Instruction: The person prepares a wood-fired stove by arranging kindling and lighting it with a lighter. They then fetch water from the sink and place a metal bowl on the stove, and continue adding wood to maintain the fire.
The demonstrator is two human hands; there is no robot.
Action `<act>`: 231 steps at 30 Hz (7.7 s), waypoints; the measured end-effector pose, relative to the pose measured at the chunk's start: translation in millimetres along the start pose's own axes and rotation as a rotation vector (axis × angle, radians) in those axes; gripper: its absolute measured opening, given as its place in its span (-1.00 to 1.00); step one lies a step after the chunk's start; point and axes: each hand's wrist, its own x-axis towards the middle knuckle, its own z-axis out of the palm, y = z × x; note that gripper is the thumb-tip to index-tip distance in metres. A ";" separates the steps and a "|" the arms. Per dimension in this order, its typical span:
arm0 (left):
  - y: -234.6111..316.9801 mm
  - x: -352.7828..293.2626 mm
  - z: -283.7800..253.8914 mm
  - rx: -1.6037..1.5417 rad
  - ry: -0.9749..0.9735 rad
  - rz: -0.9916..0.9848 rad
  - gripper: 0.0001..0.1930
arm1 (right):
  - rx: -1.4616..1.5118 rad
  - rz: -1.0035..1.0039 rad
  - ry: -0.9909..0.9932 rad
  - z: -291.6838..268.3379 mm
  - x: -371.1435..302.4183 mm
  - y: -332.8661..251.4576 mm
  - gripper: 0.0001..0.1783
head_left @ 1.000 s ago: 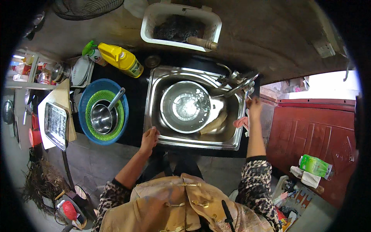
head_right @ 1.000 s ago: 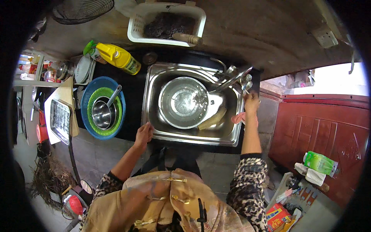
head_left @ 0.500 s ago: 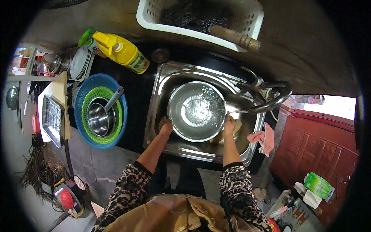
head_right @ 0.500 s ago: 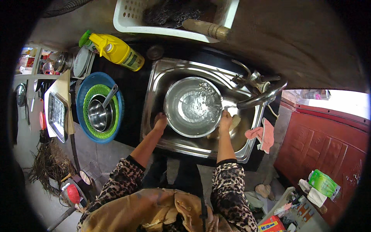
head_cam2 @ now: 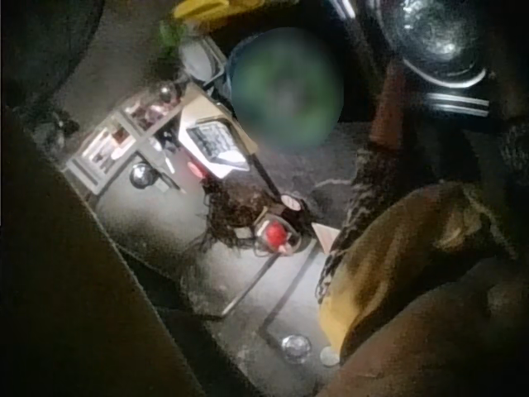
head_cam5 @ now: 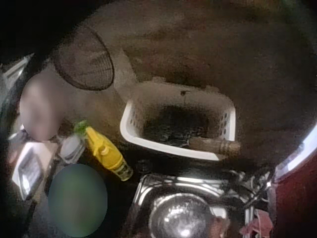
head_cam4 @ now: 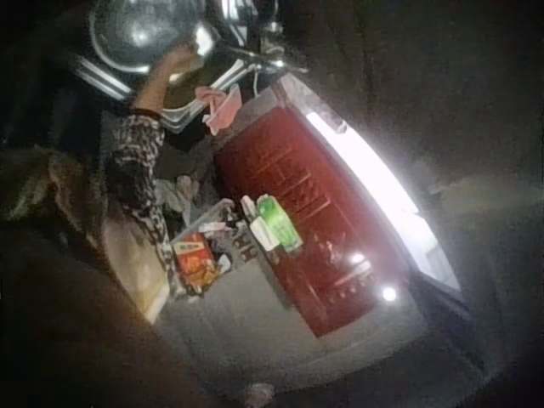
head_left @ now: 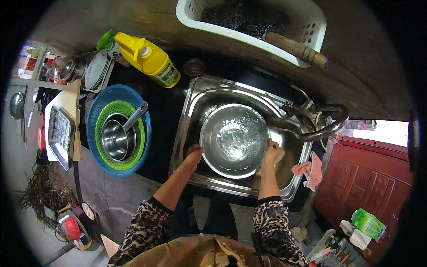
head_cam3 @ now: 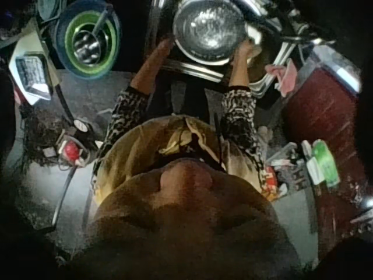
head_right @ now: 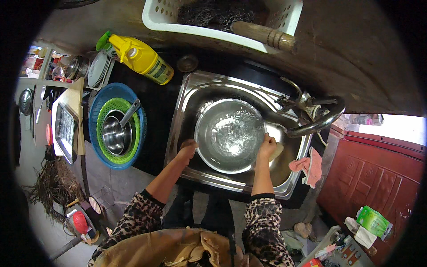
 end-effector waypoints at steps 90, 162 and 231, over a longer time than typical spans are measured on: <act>30.6 -238.5 -1882.9 -0.709 0.338 0.434 -0.84 | -0.155 -0.353 -1.332 1308.4 -1617.1 -217.1 -0.84; 771.0 408.8 -3744.2 -1.261 1.347 0.300 -0.75 | -0.680 -1.044 -2.227 3291.3 -3026.3 -481.0 -0.75; 813.6 394.4 -3060.7 -2.248 2.186 0.141 -0.72 | -1.436 -1.270 -3.440 2858.3 -2901.2 -280.0 -0.69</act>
